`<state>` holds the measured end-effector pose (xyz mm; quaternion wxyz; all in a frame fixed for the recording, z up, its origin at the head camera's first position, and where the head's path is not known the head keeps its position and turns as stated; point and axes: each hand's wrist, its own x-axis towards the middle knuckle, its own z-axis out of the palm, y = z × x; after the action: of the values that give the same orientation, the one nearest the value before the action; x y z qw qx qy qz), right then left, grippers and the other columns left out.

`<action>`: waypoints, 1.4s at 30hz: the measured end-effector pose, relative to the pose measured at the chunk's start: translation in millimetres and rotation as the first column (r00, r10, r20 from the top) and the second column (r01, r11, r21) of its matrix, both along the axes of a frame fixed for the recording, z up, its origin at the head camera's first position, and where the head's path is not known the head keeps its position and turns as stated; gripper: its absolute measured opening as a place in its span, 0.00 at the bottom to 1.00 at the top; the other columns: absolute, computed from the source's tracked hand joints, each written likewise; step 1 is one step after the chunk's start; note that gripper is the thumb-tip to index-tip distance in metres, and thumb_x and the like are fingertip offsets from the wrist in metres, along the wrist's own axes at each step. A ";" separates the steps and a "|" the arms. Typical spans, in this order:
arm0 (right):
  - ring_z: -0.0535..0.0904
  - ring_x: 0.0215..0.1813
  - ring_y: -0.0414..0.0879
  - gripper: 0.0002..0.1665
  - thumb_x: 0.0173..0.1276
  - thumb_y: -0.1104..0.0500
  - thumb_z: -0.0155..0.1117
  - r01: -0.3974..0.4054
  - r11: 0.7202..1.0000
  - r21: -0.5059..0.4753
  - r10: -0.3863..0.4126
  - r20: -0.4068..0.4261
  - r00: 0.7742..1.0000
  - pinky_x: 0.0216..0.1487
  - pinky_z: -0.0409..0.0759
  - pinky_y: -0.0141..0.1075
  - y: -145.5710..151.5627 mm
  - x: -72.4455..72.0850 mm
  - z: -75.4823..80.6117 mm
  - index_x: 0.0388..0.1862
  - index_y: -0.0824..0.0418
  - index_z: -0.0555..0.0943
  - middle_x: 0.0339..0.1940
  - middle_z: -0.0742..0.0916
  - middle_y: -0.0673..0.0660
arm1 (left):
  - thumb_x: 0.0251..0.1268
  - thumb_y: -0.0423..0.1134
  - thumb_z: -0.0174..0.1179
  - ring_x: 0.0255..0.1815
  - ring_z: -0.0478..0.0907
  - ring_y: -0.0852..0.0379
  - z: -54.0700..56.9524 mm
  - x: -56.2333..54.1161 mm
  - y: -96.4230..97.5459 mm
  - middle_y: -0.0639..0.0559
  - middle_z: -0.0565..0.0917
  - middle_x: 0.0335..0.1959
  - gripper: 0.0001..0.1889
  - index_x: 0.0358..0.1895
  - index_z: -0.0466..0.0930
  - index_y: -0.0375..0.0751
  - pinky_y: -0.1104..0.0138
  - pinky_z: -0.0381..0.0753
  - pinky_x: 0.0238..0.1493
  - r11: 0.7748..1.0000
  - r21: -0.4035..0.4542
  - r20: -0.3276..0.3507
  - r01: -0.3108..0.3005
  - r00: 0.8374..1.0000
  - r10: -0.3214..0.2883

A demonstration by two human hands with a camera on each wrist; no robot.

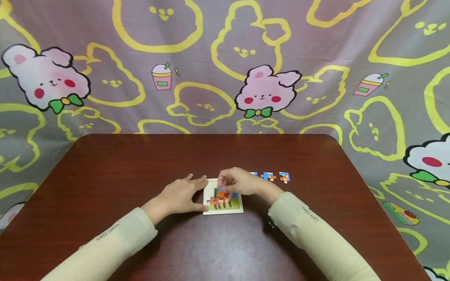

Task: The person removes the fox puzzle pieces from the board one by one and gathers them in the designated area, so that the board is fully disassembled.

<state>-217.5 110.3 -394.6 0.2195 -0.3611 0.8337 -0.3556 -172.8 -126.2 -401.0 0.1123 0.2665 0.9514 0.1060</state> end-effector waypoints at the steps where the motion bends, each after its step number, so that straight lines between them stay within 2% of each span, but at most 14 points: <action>1: 0.80 0.36 0.37 0.07 0.65 0.72 0.63 0.004 1.000 -0.002 -0.004 0.007 1.000 0.41 0.81 0.29 1.8 -0.8 -0.5 0.38 0.63 0.80 0.32 0.85 0.55 | 0.52 0.66 0.68 0.72 0.65 0.30 0.6 -0.5 0.1 0.50 0.66 0.76 0.45 0.73 0.69 0.50 0.40 0.77 0.58 1.000 0.000 0.001 -0.002 1.000 0.002; 9: 0.78 0.35 0.38 0.05 0.67 0.68 0.65 0.054 0.998 0.023 -0.054 0.000 0.999 0.39 0.78 0.30 14.9 -1.9 5.3 0.38 0.60 0.81 0.31 0.86 0.50 | 0.52 0.66 0.69 0.72 0.66 0.29 1.5 -4.7 1.3 0.48 0.67 0.76 0.45 0.72 0.70 0.49 0.40 0.77 0.59 1.000 -0.010 0.005 -0.001 1.000 0.001; 15: 0.76 0.35 0.39 0.05 0.66 0.70 0.65 0.080 0.997 -0.014 -0.080 -0.010 0.997 0.40 0.76 0.31 25.1 0.5 9.8 0.37 0.62 0.80 0.30 0.84 0.52 | 0.51 0.63 0.71 0.70 0.69 0.30 1.6 -6.4 1.9 0.46 0.70 0.74 0.43 0.70 0.72 0.46 0.42 0.75 0.63 1.000 0.005 -0.020 0.019 1.000 -0.019; 25: 0.78 0.37 0.42 0.05 0.67 0.68 0.66 0.139 0.990 -0.009 -0.139 -0.017 0.990 0.44 0.78 0.40 47.7 1.6 13.0 0.37 0.60 0.81 0.30 0.85 0.51 | 0.52 0.61 0.71 0.71 0.68 0.31 0.9 -4.6 1.4 0.45 0.70 0.74 0.44 0.71 0.71 0.43 0.42 0.71 0.67 1.000 0.008 -0.027 0.027 0.999 -0.027; 34: 0.77 0.36 0.44 0.05 0.66 0.68 0.67 0.195 0.981 0.019 -0.194 -0.025 0.981 0.39 0.76 0.36 68.6 5.6 14.1 0.36 0.60 0.80 0.29 0.84 0.52 | 0.52 0.62 0.71 0.71 0.68 0.31 1.7 -2.4 1.8 0.45 0.70 0.74 0.44 0.71 0.71 0.43 0.42 0.71 0.66 1.000 0.015 -0.015 0.016 1.000 -0.016; 42: 0.76 0.34 0.43 0.04 0.65 0.70 0.66 0.212 0.976 0.043 -0.212 -0.013 0.977 0.37 0.77 0.33 82.5 6.1 11.3 0.36 0.64 0.80 0.29 0.83 0.54 | 0.52 0.62 0.71 0.71 0.68 0.31 3.4 -1.4 3.5 0.44 0.70 0.74 0.45 0.71 0.70 0.41 0.42 0.71 0.67 1.000 0.010 -0.011 0.018 1.000 -0.018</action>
<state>-211.4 192.9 -383.2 0.1845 -0.2667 0.8760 -0.3569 -174.2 -122.7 -397.6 0.1065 0.2764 0.9490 0.1082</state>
